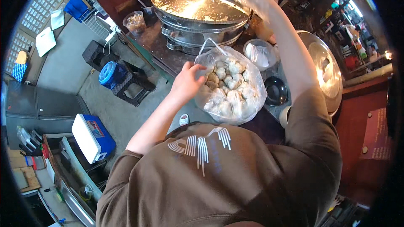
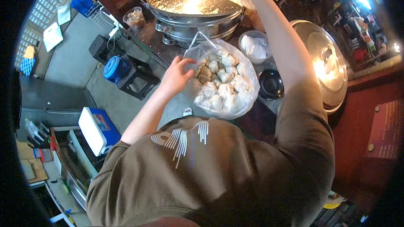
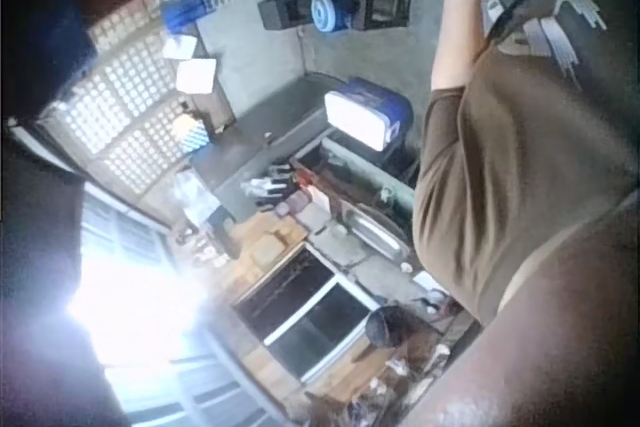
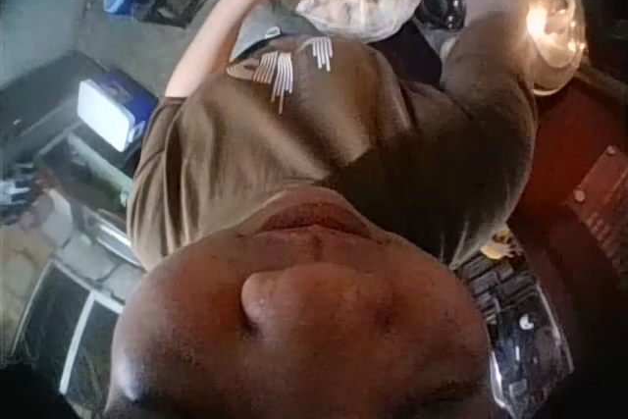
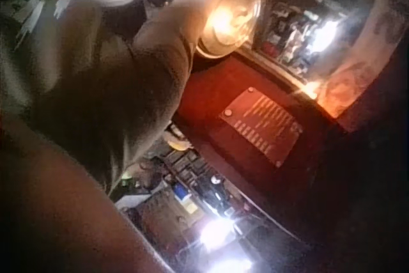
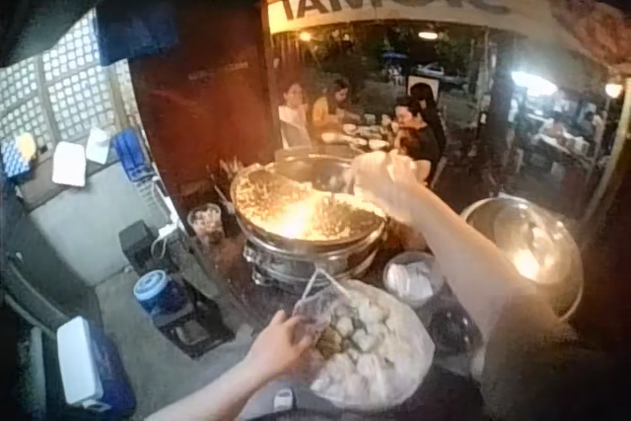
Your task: The person removes a plastic bag of frozen dumplings from a chest freezer, carries them to a cooking counter, and places them into a metal steamer by hand while wearing a plastic glove.
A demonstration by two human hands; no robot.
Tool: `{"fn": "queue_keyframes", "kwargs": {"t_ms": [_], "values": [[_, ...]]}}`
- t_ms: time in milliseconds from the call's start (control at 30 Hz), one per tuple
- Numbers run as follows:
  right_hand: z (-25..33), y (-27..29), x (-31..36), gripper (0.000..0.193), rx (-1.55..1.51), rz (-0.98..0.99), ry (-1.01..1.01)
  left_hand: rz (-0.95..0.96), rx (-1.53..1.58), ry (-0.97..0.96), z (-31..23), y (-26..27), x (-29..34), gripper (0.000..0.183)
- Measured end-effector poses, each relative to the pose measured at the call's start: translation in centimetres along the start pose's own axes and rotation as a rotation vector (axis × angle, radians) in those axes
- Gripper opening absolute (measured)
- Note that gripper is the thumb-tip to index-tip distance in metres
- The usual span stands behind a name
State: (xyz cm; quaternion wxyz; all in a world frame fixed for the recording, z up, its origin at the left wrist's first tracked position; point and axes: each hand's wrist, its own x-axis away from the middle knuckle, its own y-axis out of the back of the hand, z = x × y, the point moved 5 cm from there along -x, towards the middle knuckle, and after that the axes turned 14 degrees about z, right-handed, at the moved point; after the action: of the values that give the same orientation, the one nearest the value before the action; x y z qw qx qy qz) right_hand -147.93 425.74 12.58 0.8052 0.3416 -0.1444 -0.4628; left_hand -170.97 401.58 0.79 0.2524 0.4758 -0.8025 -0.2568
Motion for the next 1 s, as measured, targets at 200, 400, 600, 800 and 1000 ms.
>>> {"fn": "queue_keyframes", "kwargs": {"t_ms": [200,400,600,800,1000], "values": [[1.8,-15.4,15.5,0.021,0.356,0.535,-0.248,-0.157,-0.177,-0.068,-1.3,-0.3,-0.7,0.065],[3.7,-18.2,16.4,0.037,0.741,0.233,-0.207,-0.113,-0.220,-0.062,-0.8,-0.3,-1.0,0.074],[-1.6,-19.5,14.2,0.025,0.526,0.047,-0.295,-0.091,-0.190,-0.108,-1.9,-0.5,-1.1,0.076],[3.4,-16.8,17.0,0.019,0.399,0.306,-0.380,-0.062,-0.178,-0.010,-1.6,-0.2,-0.8,0.079],[11.4,-6.8,16.0,0.017,-0.656,0.156,-0.192,-0.085,-0.102,-0.089,-0.2,0.0,-0.8,0.080]]}}
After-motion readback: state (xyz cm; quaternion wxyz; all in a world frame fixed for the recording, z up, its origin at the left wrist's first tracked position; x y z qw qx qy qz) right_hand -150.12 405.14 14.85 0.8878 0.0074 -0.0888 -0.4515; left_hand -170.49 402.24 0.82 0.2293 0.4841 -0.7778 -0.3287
